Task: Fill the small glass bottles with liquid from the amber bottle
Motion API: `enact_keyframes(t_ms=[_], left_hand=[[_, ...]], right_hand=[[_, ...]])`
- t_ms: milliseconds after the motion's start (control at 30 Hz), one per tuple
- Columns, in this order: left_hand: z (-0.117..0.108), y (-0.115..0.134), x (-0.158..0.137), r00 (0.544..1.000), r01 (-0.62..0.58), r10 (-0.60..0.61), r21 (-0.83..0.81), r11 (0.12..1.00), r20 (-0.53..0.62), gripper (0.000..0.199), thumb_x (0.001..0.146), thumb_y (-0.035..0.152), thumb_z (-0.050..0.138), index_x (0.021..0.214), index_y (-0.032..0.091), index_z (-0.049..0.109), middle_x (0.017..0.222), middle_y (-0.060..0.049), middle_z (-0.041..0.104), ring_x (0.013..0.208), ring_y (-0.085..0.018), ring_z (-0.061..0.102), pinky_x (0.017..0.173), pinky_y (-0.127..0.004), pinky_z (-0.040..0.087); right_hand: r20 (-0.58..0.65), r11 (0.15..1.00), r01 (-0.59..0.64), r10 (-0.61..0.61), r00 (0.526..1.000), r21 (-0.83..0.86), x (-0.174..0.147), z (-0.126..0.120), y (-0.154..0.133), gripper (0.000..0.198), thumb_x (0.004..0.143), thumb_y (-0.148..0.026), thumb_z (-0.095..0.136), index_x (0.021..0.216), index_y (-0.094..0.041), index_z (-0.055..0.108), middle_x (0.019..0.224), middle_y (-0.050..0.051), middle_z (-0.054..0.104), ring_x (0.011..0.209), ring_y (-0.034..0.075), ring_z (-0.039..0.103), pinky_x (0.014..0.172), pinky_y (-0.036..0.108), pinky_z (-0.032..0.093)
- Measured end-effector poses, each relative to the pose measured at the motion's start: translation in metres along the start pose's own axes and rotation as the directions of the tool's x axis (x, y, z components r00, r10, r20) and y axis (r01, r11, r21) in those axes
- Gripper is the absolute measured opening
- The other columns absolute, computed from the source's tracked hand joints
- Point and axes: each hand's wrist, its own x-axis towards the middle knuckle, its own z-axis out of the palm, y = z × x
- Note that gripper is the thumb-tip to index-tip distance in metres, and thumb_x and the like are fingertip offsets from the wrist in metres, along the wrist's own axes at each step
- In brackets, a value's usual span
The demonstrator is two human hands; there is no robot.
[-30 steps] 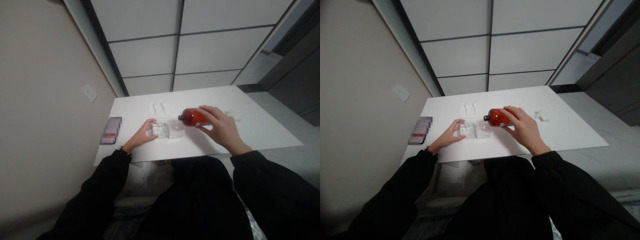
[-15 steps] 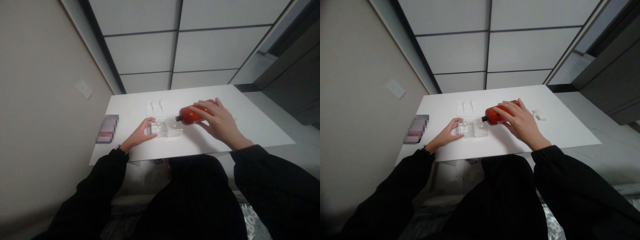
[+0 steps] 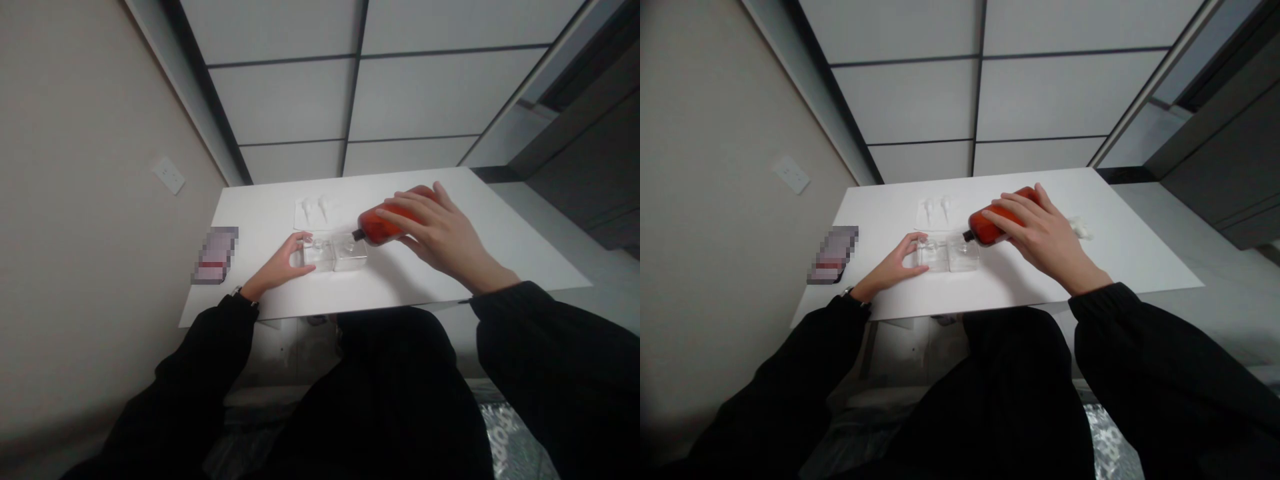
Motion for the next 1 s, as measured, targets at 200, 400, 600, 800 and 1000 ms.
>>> enact_keyframes(t_ms=[200, 400, 600, 800, 1000], left_hand=[[-0.001, 0.000, 0.000, 1.000, -0.017, 0.017, 0.001, 1.000, 0.008, 0.066, 0.086, 0.038, 0.074, 0.143, 0.019, 0.046, 0.158, -0.017, 0.045, 0.152, -0.033, 0.045, 0.133, -0.053, 0.030], [-0.001, -0.007, 0.001, 0.999, -0.048, 0.047, 0.011, 0.999, 0.003, 0.066, 0.085, 0.039, 0.076, 0.143, 0.024, 0.048, 0.158, -0.014, 0.046, 0.152, -0.033, 0.045, 0.132, -0.055, 0.032], [-0.001, -0.011, 0.001, 0.999, -0.053, 0.053, 0.010, 0.999, 0.005, 0.065, 0.086, 0.038, 0.076, 0.143, 0.026, 0.048, 0.157, -0.012, 0.046, 0.151, -0.032, 0.047, 0.132, -0.056, 0.033], [-0.002, -0.013, 0.000, 0.997, -0.079, 0.079, 0.017, 0.997, 0.002, 0.064, 0.087, 0.038, 0.077, 0.144, 0.027, 0.050, 0.156, -0.011, 0.048, 0.151, -0.033, 0.047, 0.131, -0.057, 0.034], [-0.002, -0.032, 0.004, 0.993, -0.111, 0.109, -0.030, 0.993, -0.046, 0.087, 0.082, 0.051, 0.084, 0.155, 0.031, 0.041, 0.162, -0.014, 0.044, 0.152, -0.037, 0.045, 0.130, -0.060, 0.033]], right_hand=[[0.013, 0.997, 0.046, -0.045, 0.999, -0.057, 0.004, -0.004, 0.000, 0.057, 0.100, -0.012, 0.058, 0.151, -0.038, 0.056, 0.151, 0.004, 0.066, 0.145, 0.035, 0.057, 0.127, 0.078, 0.028], [0.017, 0.984, 0.127, -0.126, 0.992, -0.125, 0.006, -0.008, -0.001, 0.061, 0.100, -0.012, 0.058, 0.155, -0.036, 0.051, 0.153, 0.007, 0.064, 0.143, 0.036, 0.059, 0.124, 0.074, 0.033], [0.034, 0.970, 0.173, -0.170, 0.985, -0.169, 0.012, -0.013, -0.006, 0.067, 0.099, -0.006, 0.052, 0.158, -0.036, 0.047, 0.152, 0.007, 0.065, 0.142, 0.035, 0.060, 0.124, 0.072, 0.034], [0.073, 0.970, 0.194, -0.186, 0.980, -0.145, 0.017, -0.018, -0.008, 0.065, 0.097, -0.004, 0.051, 0.154, -0.035, 0.052, 0.149, 0.006, 0.067, 0.142, 0.033, 0.059, 0.127, 0.069, 0.031], [0.080, 0.963, 0.229, -0.220, 0.972, -0.141, 0.022, -0.025, -0.012, 0.063, 0.098, -0.006, 0.049, 0.153, -0.037, 0.053, 0.147, 0.003, 0.067, 0.142, 0.031, 0.059, 0.128, 0.068, 0.030]])
